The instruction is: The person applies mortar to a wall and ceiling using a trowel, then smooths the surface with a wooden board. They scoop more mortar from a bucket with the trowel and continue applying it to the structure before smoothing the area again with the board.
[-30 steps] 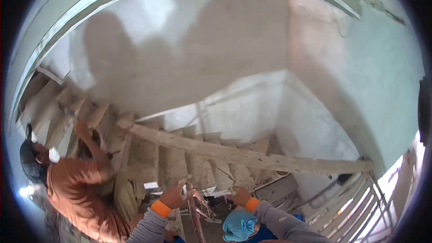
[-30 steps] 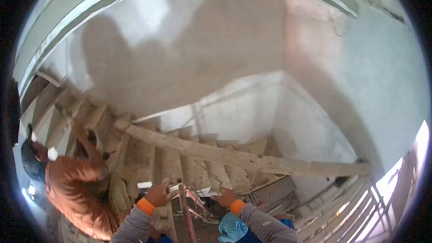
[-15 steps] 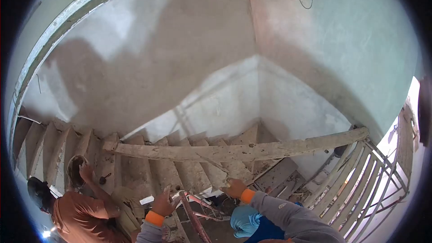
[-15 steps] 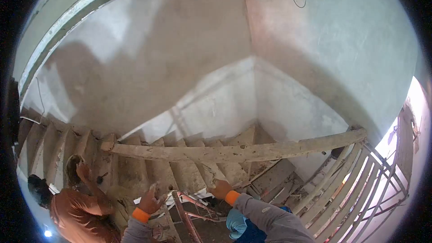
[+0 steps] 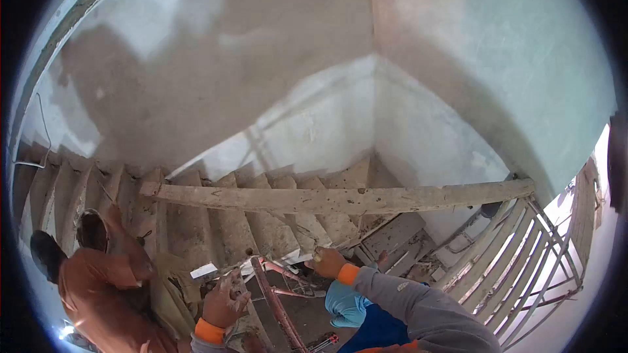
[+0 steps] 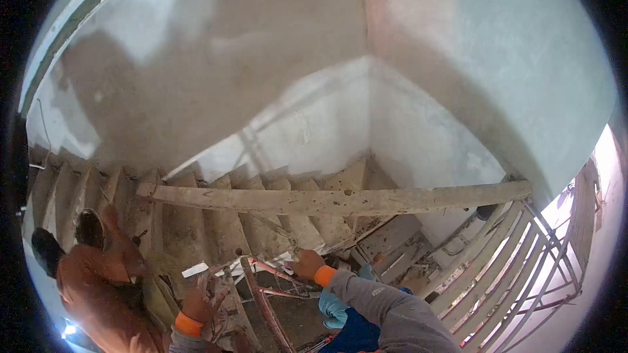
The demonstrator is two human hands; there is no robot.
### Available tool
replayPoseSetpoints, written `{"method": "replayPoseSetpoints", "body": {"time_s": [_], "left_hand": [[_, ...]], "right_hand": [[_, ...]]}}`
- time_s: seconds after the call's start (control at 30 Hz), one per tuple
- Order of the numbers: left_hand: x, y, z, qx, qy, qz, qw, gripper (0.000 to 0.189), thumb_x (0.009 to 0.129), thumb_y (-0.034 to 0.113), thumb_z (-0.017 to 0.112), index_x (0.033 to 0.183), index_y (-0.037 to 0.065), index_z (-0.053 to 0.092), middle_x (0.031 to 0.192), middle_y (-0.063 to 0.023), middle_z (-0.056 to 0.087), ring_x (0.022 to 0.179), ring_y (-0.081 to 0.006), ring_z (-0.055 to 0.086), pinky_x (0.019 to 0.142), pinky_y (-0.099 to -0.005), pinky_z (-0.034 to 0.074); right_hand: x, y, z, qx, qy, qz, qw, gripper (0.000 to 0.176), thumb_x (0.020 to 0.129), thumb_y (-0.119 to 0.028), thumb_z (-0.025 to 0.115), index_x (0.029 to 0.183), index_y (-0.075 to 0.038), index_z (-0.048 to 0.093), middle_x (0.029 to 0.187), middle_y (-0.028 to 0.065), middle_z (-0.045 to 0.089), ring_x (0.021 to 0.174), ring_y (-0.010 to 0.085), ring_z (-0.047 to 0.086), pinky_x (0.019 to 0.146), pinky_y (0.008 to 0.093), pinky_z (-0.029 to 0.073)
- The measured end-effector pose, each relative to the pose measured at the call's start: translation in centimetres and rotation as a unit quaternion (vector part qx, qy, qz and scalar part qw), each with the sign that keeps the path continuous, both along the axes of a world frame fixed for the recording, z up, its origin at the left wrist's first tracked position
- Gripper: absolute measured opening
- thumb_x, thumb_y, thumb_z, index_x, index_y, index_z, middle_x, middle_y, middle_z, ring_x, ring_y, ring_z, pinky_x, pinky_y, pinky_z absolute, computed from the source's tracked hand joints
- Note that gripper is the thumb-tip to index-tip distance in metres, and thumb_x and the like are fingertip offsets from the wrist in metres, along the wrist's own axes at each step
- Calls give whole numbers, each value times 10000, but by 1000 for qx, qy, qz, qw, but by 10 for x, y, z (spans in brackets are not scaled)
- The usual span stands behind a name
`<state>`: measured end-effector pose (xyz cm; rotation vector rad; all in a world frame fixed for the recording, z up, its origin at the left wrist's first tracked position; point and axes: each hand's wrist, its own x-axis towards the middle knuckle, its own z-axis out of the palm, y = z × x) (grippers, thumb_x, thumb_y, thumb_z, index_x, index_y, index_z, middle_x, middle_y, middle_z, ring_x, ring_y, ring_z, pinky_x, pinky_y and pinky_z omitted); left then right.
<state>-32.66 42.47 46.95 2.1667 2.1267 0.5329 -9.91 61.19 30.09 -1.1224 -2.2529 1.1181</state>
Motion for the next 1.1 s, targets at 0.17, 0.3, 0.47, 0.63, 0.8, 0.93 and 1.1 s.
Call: {"method": "replayPoseSetpoints", "body": {"time_s": [0.17, 0.3, 0.47, 0.63, 0.8, 0.93, 1.1], "left_hand": [[4, -5, 5, 5, 20, -9, 1000, 620, 770, 338, 651, 1264, 46, 416, 869, -144, 559, 555, -244, 564, 489, -371, 449], [1, -14, 3, -18, -57, 36, 998, 573, 788, 345, 631, 1262, 94, 429, 1085, -177, 544, 765, -333, 606, 637, -418, 491], [4, -21, 13, -73, -13, 62, 995, 544, 843, 392, 535, 1313, 188, 354, 1176, -158, 502, 796, -372, 597, 659, -436, 489], [-3, -19, 4, -53, -41, 46, 997, 545, 821, 382, 555, 1286, 156, 381, 1099, -162, 513, 771, -350, 594, 647, -426, 489], [-11, -15, 13, 21, -23, 44, 999, 563, 814, 360, 575, 1280, 112, 382, 1136, -184, 503, 798, -358, 592, 677, -418, 498], [-27, -31, 28, 84, -28, 88, 992, 544, 831, 386, 550, 1261, 84, 410, 1141, -170, 502, 815, -327, 604, 717, -401, 494], [-66, -172, 72, 133, -148, 311, 929, 462, 809, 237, 620, 1219, 91, 464, 1116, -94, 545, 931, -185, 591, 703, -295, 497]], "right_hand": [[-3, 6, -20, 5, -17, -6, 1000, 477, 777, -457, 582, 860, 13, 585, 795, 236, 594, 777, 413, 566, 689, 469, 446], [-10, 3, -31, 48, 9, 4, 999, 466, 774, -453, 589, 768, 12, 605, 785, 230, 601, 769, 394, 571, 664, 470, 437], [-16, 3, -28, 94, -18, 66, 993, 302, 756, -304, 638, 795, -4, 618, 764, 187, 613, 692, 338, 586, 624, 435, 446], [-25, -5, -22, -175, 56, -48, 982, 406, 751, -265, 654, 985, 55, 566, 911, 231, 599, 779, 357, 587, 719, 422, 454], [-18, 8, -32, 105, -3, 22, 994, 500, 760, -320, 663, 1026, 85, 540, 915, 205, 603, 771, 302, 596, 704, 395, 457], [3, 55, -117, 148, -70, 53, 985, 508, 791, -343, 635, 1086, 55, 528, 894, 174, 582, 770, 277, 550, 706, 379, 434], [-13, 57, -97, -171, -234, -7, 957, 559, 823, -360, 583, 1225, 11, 466, 1223, 244, 461, 1106, 356, 464, 916, 385, 386]]}}
